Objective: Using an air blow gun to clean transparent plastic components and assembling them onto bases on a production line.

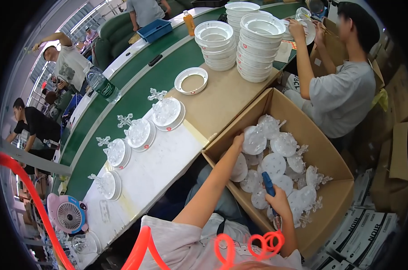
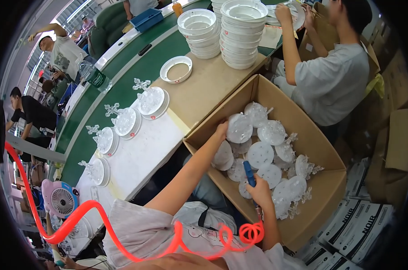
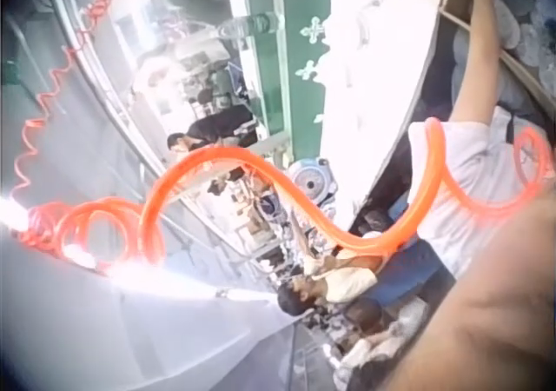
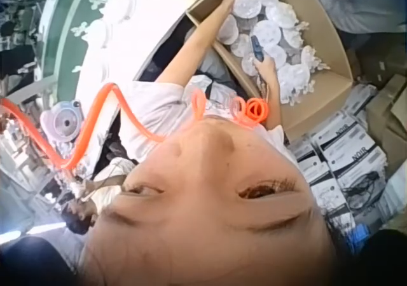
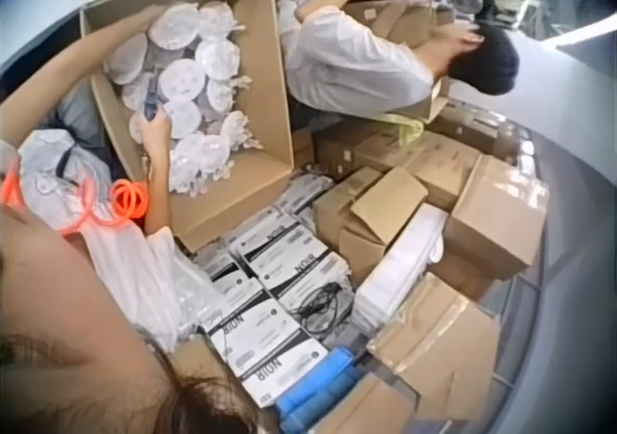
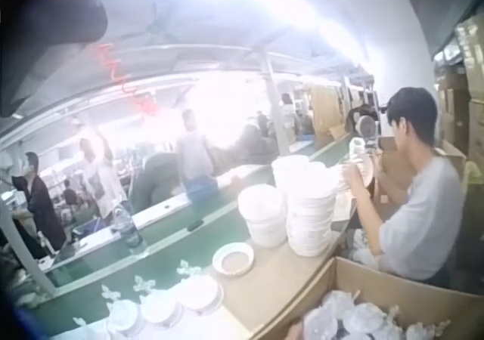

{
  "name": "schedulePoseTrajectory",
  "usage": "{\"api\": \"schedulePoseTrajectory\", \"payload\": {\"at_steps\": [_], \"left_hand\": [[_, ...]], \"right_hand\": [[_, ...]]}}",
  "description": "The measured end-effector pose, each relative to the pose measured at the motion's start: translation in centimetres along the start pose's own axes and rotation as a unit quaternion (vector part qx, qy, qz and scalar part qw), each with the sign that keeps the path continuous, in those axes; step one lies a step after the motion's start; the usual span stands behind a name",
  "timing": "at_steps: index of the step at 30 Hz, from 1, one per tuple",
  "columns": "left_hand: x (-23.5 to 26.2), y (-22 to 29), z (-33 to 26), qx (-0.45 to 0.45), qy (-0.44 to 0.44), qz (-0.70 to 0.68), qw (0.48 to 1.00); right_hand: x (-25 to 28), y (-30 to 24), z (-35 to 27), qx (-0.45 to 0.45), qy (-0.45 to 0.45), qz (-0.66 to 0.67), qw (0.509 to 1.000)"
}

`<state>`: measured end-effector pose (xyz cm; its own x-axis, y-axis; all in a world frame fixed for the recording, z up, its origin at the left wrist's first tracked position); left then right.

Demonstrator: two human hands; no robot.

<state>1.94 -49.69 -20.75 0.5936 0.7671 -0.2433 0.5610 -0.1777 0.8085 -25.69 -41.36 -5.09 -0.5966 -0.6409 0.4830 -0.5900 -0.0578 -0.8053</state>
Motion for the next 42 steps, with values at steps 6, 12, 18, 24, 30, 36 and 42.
{"api": "schedulePoseTrajectory", "payload": {"at_steps": [6, 12, 18, 24, 30, 36, 42], "left_hand": [[1.4, 1.8, -2.2, 0.006, 0.017, 0.072, 0.997], [2.4, 1.9, -0.8, -0.053, 0.012, 0.12, 0.991], [3.1, 0.6, 1.1, 0.025, 0.008, 0.087, 0.996], [2.4, 1.5, -1.0, -0.009, 0.018, 0.109, 0.994], [1.0, 2.3, -2.5, -0.027, -0.012, 0.115, 0.993], [1.8, 1.6, -1.9, 0.045, 0.003, 0.134, 0.99], [1.1, 1.0, -1.4, 0.039, -0.032, 0.083, 0.995]], "right_hand": [[-2.5, -1.8, -1.2, 0.039, -0.047, 0.034, 0.998], [-1.8, -4.4, -0.8, 0.027, -0.041, 0.046, 0.998], [-1.7, -4.2, -1.6, 0.037, -0.024, -0.016, 0.999], [-1.8, -4.1, -2.1, 0.051, -0.044, -0.011, 0.998], [-1.3, -4.5, -1.9, 0.056, -0.029, -0.001, 0.998], [-1.4, -4.4, -2.7, 0.081, -0.055, 0.022, 0.995], [0.9, -2.5, -2.7, -0.018, 0.009, 0.05, 0.999]]}}
Point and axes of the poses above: each hand's wrist, its own z-axis towards the middle knuckle, its own x-axis out of the back of the hand, y = z × x, the point moved 7 cm from there along z, towards the middle knuckle, and after that the axes turned 4 degrees about y, right-handed, at the moved point
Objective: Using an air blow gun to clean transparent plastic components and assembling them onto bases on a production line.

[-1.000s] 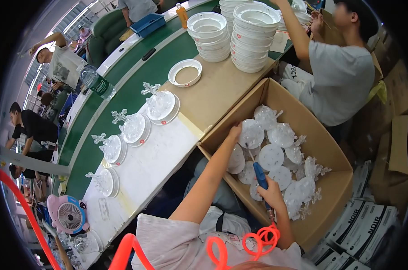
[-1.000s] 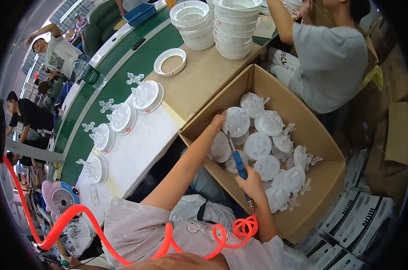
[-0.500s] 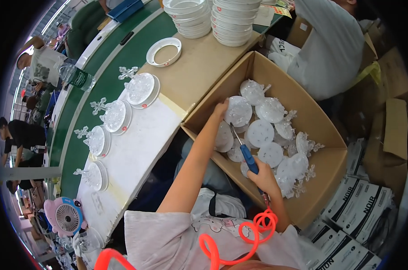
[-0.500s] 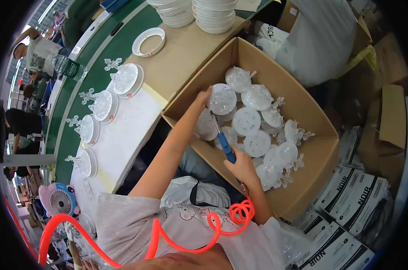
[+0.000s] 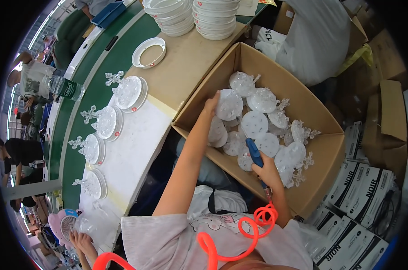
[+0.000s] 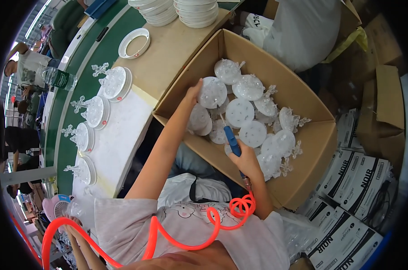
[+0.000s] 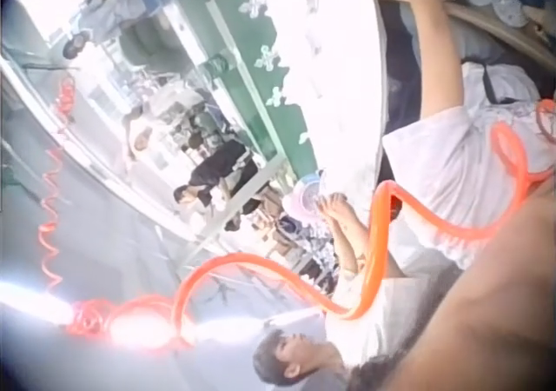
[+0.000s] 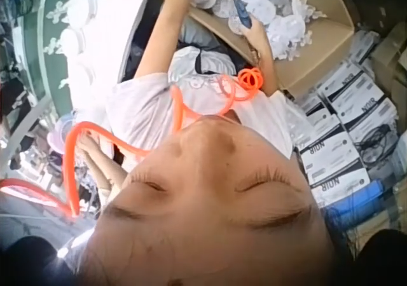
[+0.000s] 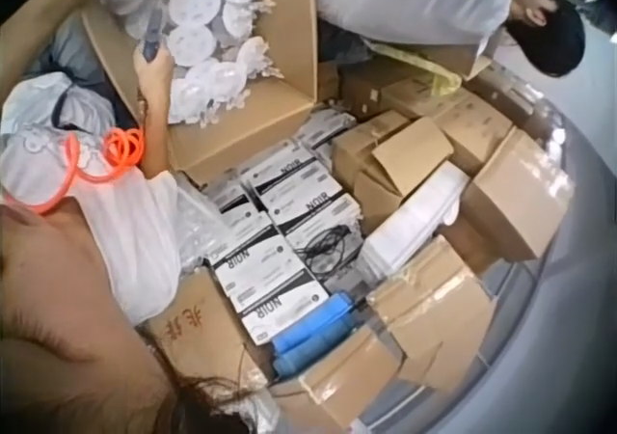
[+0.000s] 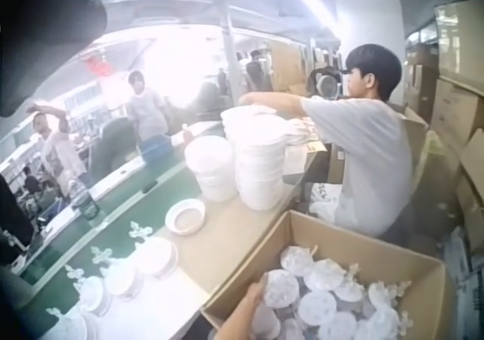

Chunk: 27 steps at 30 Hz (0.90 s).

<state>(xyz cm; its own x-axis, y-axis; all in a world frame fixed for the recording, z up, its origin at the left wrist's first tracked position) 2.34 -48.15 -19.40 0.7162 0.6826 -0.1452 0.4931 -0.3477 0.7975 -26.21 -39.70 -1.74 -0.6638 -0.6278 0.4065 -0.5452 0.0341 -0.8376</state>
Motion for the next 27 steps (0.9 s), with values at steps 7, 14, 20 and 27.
{"api": "schedulePoseTrajectory", "payload": {"at_steps": [7, 14, 20, 27], "left_hand": [[0.9, -0.8, 1.4, 0.035, 0.025, 0.037, 0.998], [-2.2, 7.5, -4.8, -0.056, -0.151, -0.028, 0.987], [8.0, 14.4, -16.6, -0.077, 0.005, -0.13, 0.988], [36.4, 10.8, -20.6, -0.16, 0.219, -0.092, 0.958]], "right_hand": [[-1.6, 2.2, -0.6, 0.001, -0.012, 0.064, 0.998], [2.2, 2.2, -3.2, -0.067, 0.028, 0.303, 0.95], [3.0, 7.0, -1.9, -0.102, 0.044, 0.261, 0.959], [0.9, 5.4, -1.2, -0.073, 0.008, 0.208, 0.975]]}}
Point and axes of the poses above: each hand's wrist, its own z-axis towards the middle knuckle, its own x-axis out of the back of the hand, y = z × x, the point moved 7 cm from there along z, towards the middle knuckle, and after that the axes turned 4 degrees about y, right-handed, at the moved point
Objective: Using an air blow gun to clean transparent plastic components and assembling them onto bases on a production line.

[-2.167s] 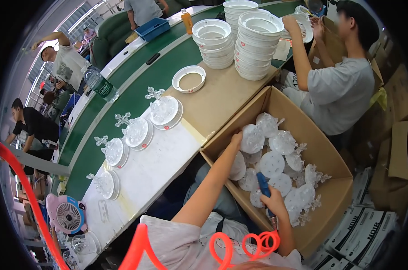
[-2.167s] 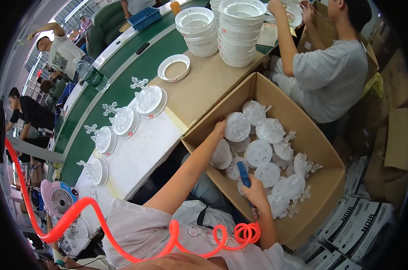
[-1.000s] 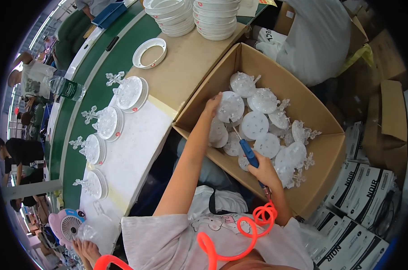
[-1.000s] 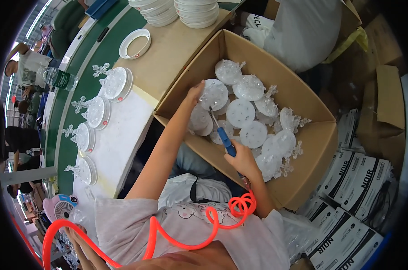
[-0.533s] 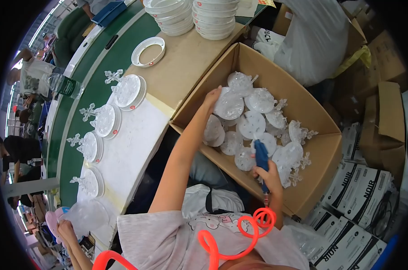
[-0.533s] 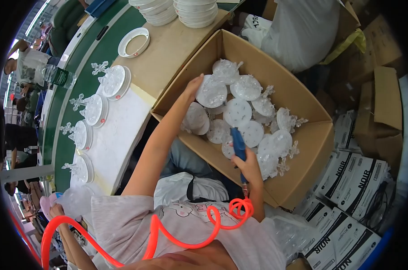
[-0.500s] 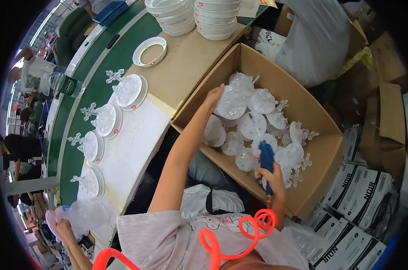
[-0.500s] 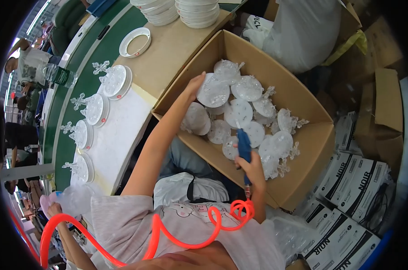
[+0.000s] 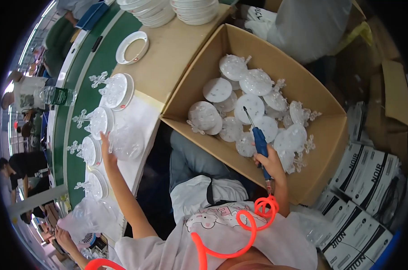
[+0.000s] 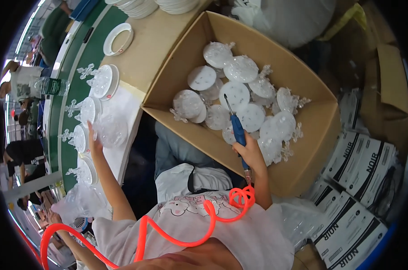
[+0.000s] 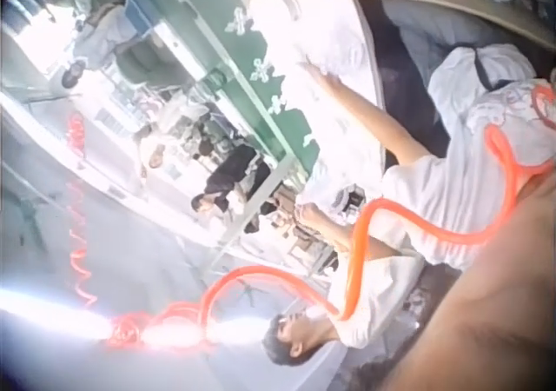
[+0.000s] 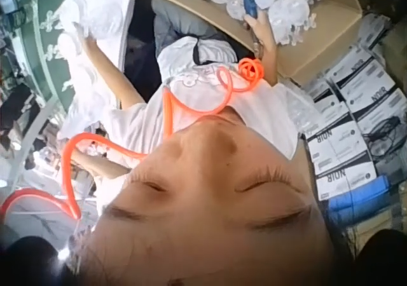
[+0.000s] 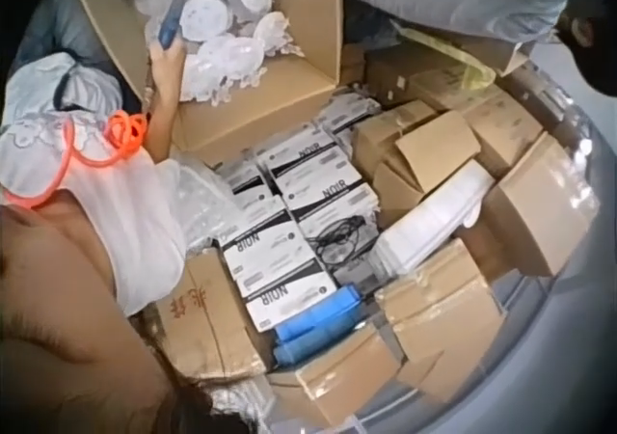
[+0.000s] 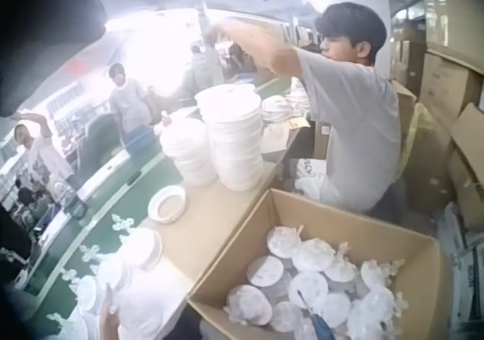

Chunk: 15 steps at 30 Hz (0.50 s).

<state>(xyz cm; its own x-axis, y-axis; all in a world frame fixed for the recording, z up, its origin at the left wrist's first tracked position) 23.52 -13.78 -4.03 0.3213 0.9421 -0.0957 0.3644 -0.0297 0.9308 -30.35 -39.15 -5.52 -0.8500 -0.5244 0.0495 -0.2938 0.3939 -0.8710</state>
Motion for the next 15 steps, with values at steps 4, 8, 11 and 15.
{"api": "schedulePoseTrajectory", "payload": {"at_steps": [4, 8, 11, 15], "left_hand": [[8.8, -1.8, 4.6, -0.039, 0.113, 0.023, 0.993], [11.8, 0.1, 6.2, -0.107, 0.129, 0.099, 0.981], [10.0, -0.7, 3.7, -0.133, 0.147, 0.156, 0.968], [10.4, 0.8, -0.6, -0.134, 0.185, 0.097, 0.969]], "right_hand": [[0.8, 1.2, 0.0, 0.005, 0.013, -0.014, 1.0], [0.6, 1.2, -0.2, 0.005, 0.013, 0.003, 1.0], [0.7, 1.3, -0.3, -0.016, 0.008, -0.018, 1.0], [0.8, 1.0, -0.3, -0.021, 0.008, -0.048, 0.999]]}}
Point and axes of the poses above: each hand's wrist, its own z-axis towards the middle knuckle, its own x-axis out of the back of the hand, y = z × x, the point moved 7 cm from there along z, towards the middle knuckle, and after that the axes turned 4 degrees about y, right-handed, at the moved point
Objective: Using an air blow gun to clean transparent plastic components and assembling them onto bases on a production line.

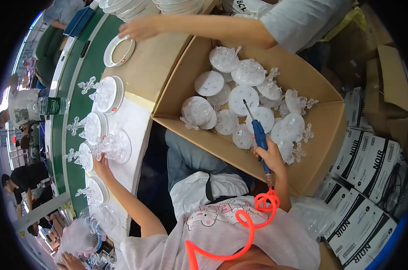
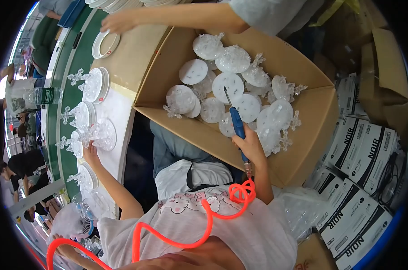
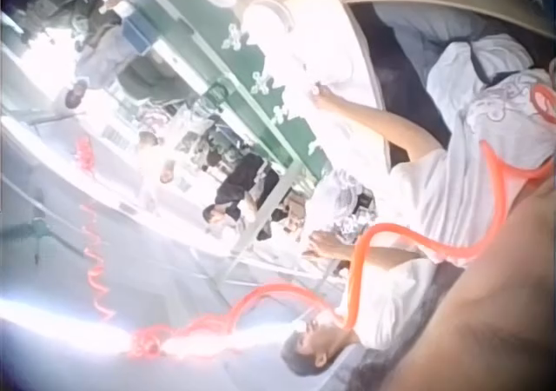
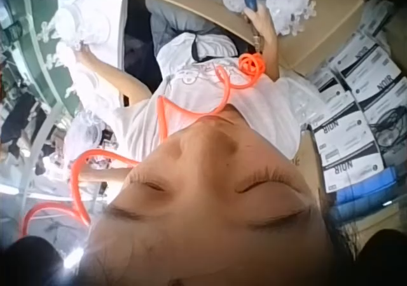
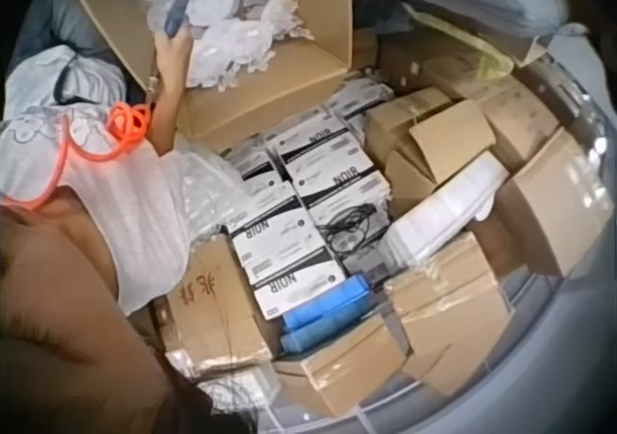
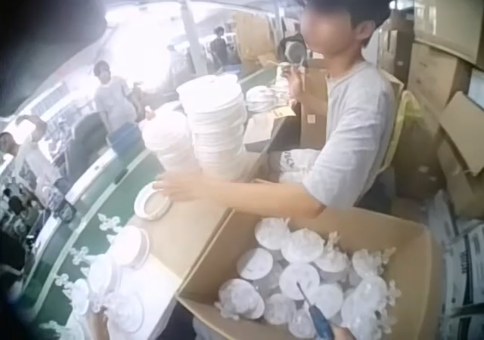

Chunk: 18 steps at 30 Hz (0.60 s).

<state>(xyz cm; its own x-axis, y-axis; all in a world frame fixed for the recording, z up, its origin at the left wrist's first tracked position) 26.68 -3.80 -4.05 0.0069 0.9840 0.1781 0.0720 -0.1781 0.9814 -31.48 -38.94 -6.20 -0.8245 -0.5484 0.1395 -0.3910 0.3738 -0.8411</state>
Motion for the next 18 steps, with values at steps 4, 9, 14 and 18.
{"api": "schedulePoseTrajectory", "payload": {"at_steps": [4, 9, 14, 18], "left_hand": [[3.6, 3.4, -3.2, -0.056, 0.183, 0.0, 0.982], [-13.5, 16.3, -20.5, -0.465, 0.046, 0.247, 0.849], [-35.8, 6.9, -30.9, -0.433, -0.576, 0.374, 0.585], [-44.7, -5.1, -26.2, -0.366, -0.541, 0.619, 0.437]], "right_hand": [[-0.4, -0.4, 0.2, 0.008, -0.005, -0.018, 1.0], [-0.5, -0.2, 0.6, 0.025, 0.025, -0.014, 0.999], [-0.2, -0.8, 0.5, 0.025, 0.004, -0.03, 0.999], [-1.0, -0.7, 0.5, 0.087, 0.012, -0.096, 0.991]]}}
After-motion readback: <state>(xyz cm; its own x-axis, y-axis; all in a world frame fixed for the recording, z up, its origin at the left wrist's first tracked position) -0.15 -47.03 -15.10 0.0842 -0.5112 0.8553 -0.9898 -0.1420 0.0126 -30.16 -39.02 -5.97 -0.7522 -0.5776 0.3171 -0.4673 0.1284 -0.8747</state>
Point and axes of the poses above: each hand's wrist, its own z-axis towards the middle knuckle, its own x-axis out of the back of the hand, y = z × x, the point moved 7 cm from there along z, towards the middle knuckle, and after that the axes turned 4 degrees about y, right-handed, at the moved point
